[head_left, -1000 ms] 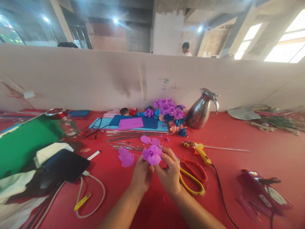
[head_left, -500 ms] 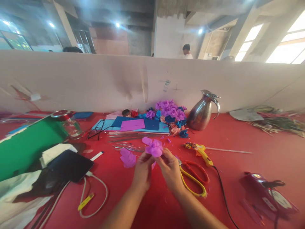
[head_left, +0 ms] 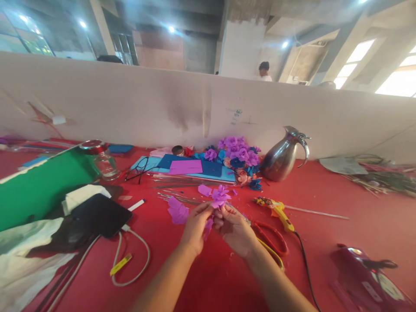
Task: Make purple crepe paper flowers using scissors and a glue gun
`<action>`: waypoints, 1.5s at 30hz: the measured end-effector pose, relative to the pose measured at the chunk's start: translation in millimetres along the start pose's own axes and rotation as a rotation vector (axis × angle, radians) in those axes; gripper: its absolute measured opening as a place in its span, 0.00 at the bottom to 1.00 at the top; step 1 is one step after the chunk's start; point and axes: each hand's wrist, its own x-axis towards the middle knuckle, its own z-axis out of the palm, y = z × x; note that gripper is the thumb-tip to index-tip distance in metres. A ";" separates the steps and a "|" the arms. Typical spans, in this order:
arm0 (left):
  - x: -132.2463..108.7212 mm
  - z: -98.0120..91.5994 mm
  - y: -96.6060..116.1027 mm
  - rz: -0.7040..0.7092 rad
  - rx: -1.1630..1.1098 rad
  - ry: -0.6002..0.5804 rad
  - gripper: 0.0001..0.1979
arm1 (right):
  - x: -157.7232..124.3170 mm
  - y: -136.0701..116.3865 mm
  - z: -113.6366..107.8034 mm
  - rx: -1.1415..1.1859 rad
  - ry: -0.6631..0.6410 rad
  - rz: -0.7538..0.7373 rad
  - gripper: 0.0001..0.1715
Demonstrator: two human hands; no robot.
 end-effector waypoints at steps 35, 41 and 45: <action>3.4 -6.4 -5.0 0.160 0.198 0.084 0.12 | -4.1 8.5 6.7 -0.729 0.406 -0.482 0.17; 3.8 -5.9 -7.3 0.203 0.267 0.151 0.05 | -4.7 8.7 11.9 -0.366 0.381 -0.296 0.17; 4.8 -4.9 -9.7 0.164 0.155 0.077 0.07 | -6.4 8.4 12.9 -0.367 0.336 -0.302 0.09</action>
